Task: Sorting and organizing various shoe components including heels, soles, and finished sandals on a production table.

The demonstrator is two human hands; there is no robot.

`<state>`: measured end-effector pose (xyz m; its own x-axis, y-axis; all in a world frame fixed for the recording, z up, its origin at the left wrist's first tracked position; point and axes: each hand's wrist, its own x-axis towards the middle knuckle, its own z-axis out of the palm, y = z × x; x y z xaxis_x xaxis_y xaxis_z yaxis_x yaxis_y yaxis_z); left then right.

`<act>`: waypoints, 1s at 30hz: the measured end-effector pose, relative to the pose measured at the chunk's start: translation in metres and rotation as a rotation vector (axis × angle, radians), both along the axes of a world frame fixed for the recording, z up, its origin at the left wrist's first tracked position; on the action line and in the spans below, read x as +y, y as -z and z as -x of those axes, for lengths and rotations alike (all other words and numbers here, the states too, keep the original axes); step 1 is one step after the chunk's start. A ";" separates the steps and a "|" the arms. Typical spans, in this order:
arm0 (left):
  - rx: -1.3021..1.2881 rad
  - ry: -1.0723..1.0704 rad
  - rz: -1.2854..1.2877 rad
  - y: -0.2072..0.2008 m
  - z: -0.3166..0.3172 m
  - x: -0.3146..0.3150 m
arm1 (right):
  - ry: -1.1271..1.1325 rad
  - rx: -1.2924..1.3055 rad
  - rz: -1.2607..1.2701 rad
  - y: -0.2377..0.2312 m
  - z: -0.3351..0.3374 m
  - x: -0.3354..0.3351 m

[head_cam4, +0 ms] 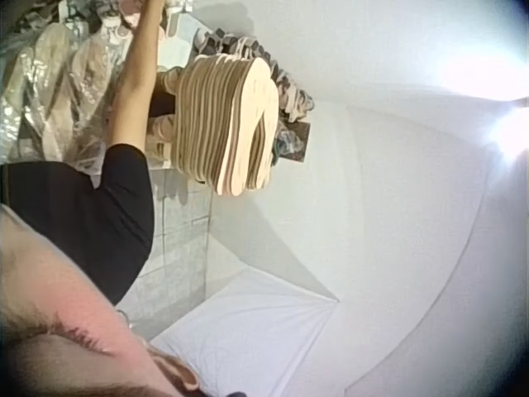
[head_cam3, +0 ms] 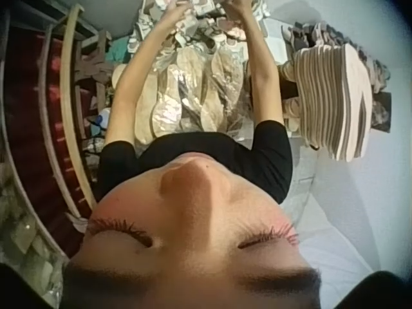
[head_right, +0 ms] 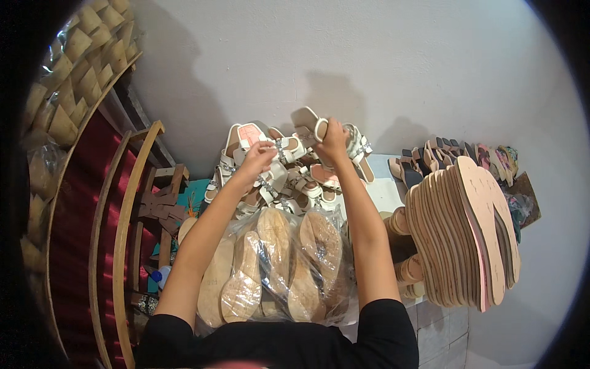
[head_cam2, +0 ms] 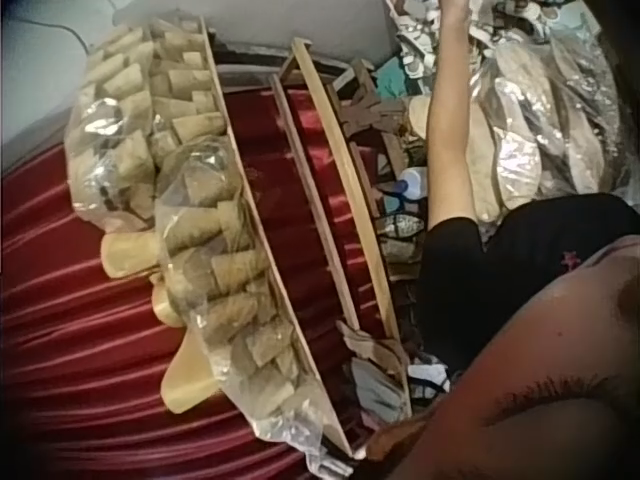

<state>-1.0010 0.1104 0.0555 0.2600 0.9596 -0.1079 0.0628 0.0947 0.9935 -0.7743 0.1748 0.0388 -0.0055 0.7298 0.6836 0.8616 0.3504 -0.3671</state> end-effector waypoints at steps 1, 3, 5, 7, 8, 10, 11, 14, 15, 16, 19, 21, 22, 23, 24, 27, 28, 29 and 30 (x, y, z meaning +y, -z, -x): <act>-0.077 -0.083 -0.080 -0.003 0.000 0.000 | -0.091 0.071 -0.053 -0.011 0.002 -0.004; -0.147 -0.172 -0.163 -0.010 0.008 0.000 | -0.193 0.081 -0.032 -0.044 0.025 -0.026; -0.200 -0.247 -0.210 -0.019 0.013 -0.005 | -0.480 0.090 0.129 -0.068 0.048 -0.045; -0.267 -0.177 -0.173 -0.035 0.011 -0.019 | -0.514 0.071 0.157 -0.079 0.064 -0.061; -0.346 -0.159 -0.149 -0.036 0.019 -0.021 | -0.565 0.051 0.177 -0.083 0.073 -0.067; -0.436 -0.129 -0.142 -0.027 0.039 -0.011 | -0.569 0.170 0.127 -0.080 0.082 -0.070; -0.434 -0.127 -0.137 -0.027 0.040 -0.012 | -0.562 0.290 0.079 -0.076 0.083 -0.068; -0.744 -0.363 -0.038 -0.022 0.052 -0.015 | -0.425 0.387 0.085 -0.073 0.075 -0.071; -0.739 -0.374 -0.042 -0.017 0.057 -0.016 | -0.379 0.458 0.139 -0.075 0.078 -0.073; -0.822 -0.427 0.049 -0.010 0.062 -0.018 | -0.321 0.349 0.076 -0.073 0.083 -0.075; -0.962 -0.481 0.104 0.007 0.063 -0.013 | -0.401 0.103 -0.114 -0.063 0.077 -0.066; -1.064 -0.510 0.130 0.005 0.059 -0.021 | -0.429 0.041 -0.083 -0.065 0.080 -0.068; -1.082 -0.558 0.158 0.003 0.055 -0.023 | -0.424 -0.052 0.012 -0.065 0.082 -0.069; -1.083 -0.565 0.153 0.007 0.059 -0.023 | -0.427 -0.143 0.103 -0.069 0.089 -0.073; -1.080 -0.594 0.139 0.011 0.062 -0.022 | -0.423 -0.261 0.136 -0.070 0.097 -0.078; -1.068 -0.602 0.146 0.004 0.056 -0.031 | -0.354 -0.461 0.157 -0.065 0.107 -0.084; -1.059 -0.581 0.165 0.000 0.051 -0.034 | -0.453 -0.376 0.169 -0.062 0.109 -0.084; -1.059 -0.584 0.162 0.003 0.049 -0.033 | -0.457 -0.376 0.167 -0.057 0.116 -0.080; -1.052 -0.557 0.161 0.009 0.047 -0.031 | -0.525 -0.337 0.192 -0.052 0.123 -0.078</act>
<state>-1.0482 0.0797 0.0467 -0.1537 0.9632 -0.2204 -0.8612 -0.0212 0.5078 -0.8975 0.0971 0.0908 -0.5860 0.6806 0.4397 0.6724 0.7113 -0.2048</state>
